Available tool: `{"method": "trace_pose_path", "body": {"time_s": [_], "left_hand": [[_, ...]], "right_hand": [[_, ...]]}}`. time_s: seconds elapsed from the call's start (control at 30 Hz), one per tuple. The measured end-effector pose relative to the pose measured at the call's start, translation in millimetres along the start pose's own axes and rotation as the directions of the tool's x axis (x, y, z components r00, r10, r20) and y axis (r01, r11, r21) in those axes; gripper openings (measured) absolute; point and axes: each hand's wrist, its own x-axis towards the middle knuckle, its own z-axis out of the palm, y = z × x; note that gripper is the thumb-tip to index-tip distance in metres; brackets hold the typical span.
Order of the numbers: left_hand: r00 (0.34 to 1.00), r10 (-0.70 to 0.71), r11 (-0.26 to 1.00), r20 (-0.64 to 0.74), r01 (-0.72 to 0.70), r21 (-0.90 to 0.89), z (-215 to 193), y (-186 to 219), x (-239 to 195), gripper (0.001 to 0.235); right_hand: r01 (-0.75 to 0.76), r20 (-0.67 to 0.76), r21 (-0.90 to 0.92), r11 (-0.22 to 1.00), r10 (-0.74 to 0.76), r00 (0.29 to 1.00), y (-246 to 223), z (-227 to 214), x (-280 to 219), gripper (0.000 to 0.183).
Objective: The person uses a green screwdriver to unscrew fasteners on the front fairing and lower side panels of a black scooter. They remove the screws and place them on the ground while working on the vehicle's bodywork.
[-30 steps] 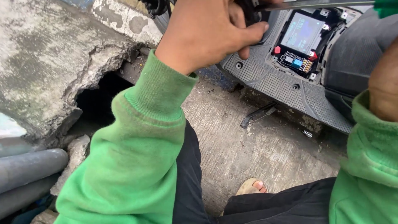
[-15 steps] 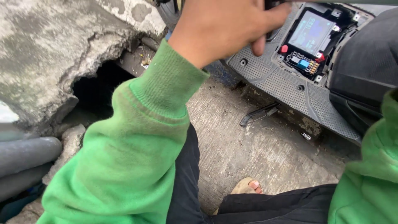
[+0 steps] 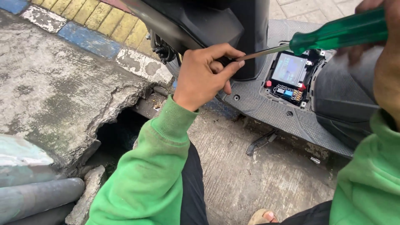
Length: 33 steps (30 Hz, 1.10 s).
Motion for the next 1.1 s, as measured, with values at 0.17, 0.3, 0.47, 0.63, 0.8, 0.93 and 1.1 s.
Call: {"method": "trace_pose_path", "body": {"time_s": [0.17,0.3,0.47,0.63,0.8,0.93,1.1], "left_hand": [[1.000,-0.008,1.000,-0.012,0.008,-0.004,0,2,1,0.005],[0.999,-0.016,1.000,0.040,0.015,0.027,-5,5,0,0.013],[0.997,-0.036,0.999,0.061,0.035,0.025,-6,7,0,0.020],[0.996,-0.063,0.998,0.058,0.063,0.001,-5,8,0,0.017],[0.998,-0.007,1.000,0.056,0.006,0.011,-6,5,-2,0.018],[0.998,0.023,0.999,0.061,-0.025,0.032,-6,2,-2,0.019],[0.997,0.046,0.998,0.068,-0.048,0.040,-7,1,-2,0.018]], "right_hand": [[-0.425,0.129,0.250,0.870,0.406,0.905,-26,0,11,0.066],[-0.283,0.132,0.261,0.923,0.256,0.958,-44,-7,18,0.050],[-0.326,0.209,0.247,0.912,0.279,0.937,-35,-8,21,0.063],[-0.677,0.386,0.177,0.714,0.582,0.715,7,16,6,0.083],[-0.321,0.174,0.289,0.902,0.280,0.944,-45,-12,14,0.042],[-0.978,0.779,0.139,0.156,0.593,0.205,255,69,24,0.132],[-0.368,0.298,0.266,0.891,0.287,0.910,-29,-11,7,0.036]]}}
